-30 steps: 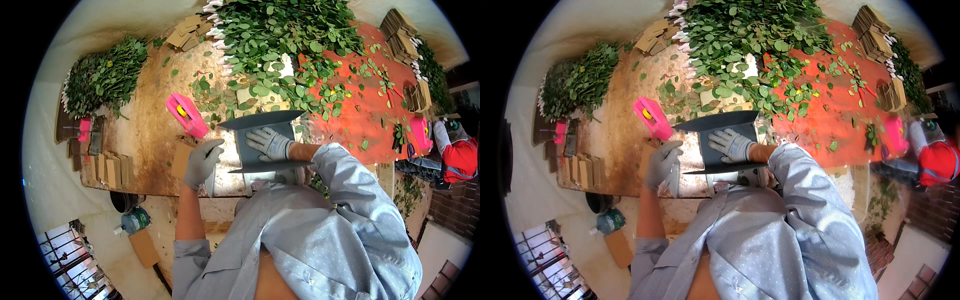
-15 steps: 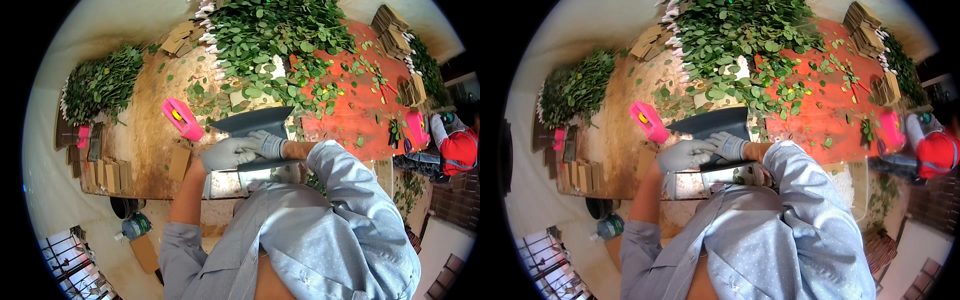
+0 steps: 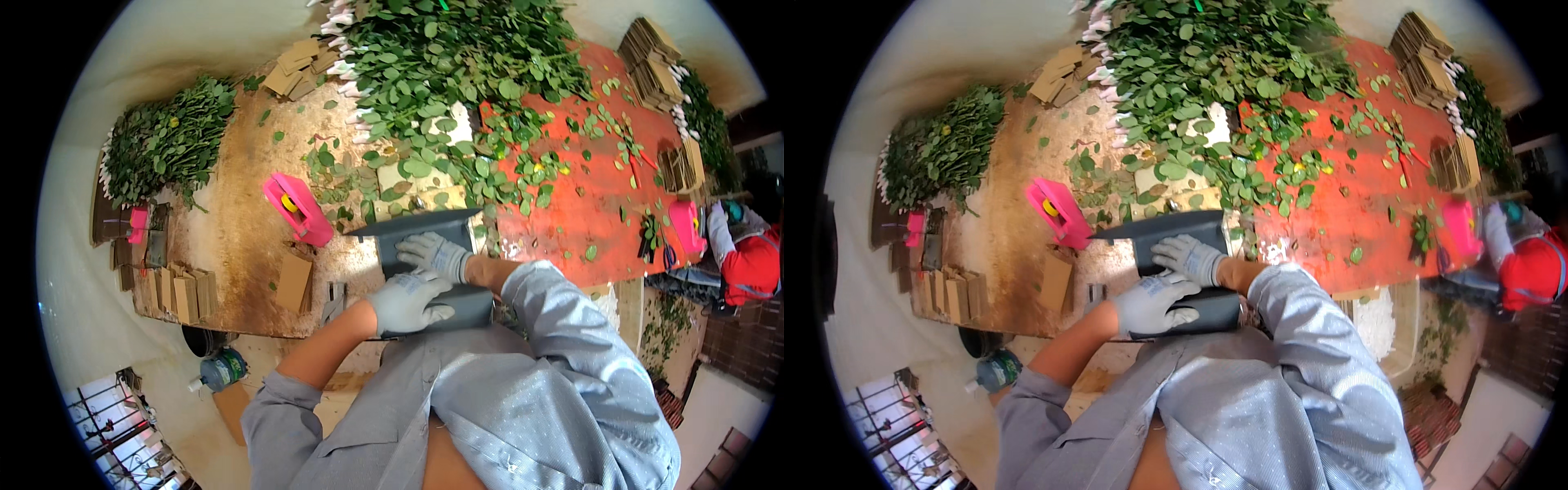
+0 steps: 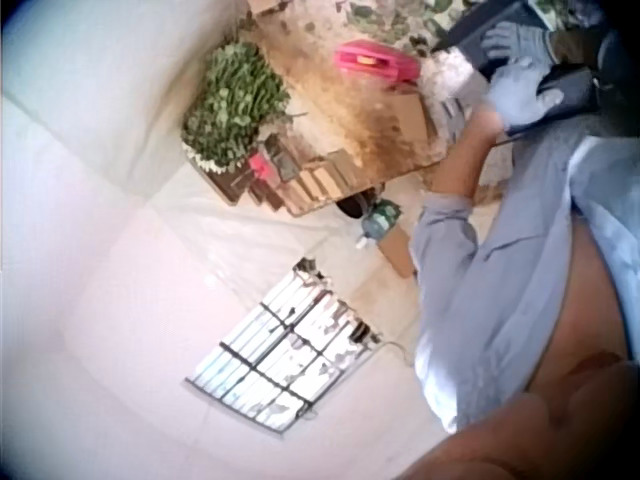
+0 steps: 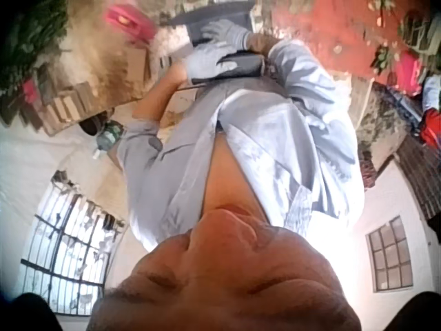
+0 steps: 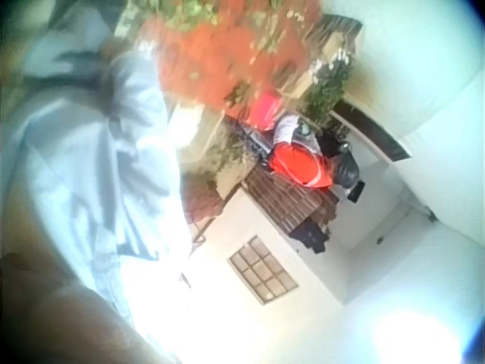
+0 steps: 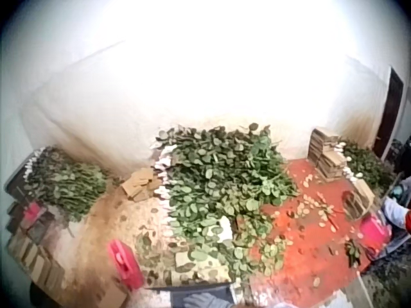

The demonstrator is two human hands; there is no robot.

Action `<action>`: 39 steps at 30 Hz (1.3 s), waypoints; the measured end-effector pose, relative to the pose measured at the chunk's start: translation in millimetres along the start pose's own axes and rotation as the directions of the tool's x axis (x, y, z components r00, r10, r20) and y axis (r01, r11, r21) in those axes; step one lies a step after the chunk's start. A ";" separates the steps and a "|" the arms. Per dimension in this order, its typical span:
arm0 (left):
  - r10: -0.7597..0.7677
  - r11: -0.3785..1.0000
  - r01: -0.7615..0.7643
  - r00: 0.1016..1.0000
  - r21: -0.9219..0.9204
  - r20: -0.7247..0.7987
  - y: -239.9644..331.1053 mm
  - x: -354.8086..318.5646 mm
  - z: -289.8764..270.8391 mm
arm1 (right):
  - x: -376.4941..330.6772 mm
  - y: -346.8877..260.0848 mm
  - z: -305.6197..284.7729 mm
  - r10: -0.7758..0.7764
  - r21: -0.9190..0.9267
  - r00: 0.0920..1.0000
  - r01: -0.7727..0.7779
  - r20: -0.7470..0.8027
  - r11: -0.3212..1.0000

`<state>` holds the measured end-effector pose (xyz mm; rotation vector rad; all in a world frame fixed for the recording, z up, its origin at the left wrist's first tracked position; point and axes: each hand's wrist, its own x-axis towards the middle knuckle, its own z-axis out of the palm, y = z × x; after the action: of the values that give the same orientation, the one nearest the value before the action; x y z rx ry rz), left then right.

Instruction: The person folds cardboard pieces into boxes and fills them with bunches of roses taken from a pile on the table.

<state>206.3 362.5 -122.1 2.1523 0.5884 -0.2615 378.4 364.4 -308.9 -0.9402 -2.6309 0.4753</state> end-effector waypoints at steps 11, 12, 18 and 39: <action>0.014 0.818 0.299 0.844 0.492 -0.536 -51.4 78.5 -13.7 | 5.8 -2.5 -7.1 0.041 0.174 0.985 -0.070 0.166 0.982; 0.050 0.841 0.265 0.830 0.472 -0.556 -55.1 84.1 -10.8 | -1.1 -0.2 -2.6 0.038 0.142 0.992 -0.055 0.120 0.988; 0.118 0.986 0.038 0.532 0.163 -0.838 -48.5 32.5 -50.9 | 10.4 -5.3 -23.5 0.064 -0.084 0.987 -0.052 0.146 0.995; -0.352 0.640 0.741 0.048 -0.202 -0.935 -163.0 -185.6 27.0 | 7.8 -14.5 -29.2 0.008 0.023 1.000 -0.009 0.025 1.000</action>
<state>-35.1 366.0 -180.6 2.0654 2.3220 0.6674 376.0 364.8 -275.5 -0.9445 -2.6385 0.5214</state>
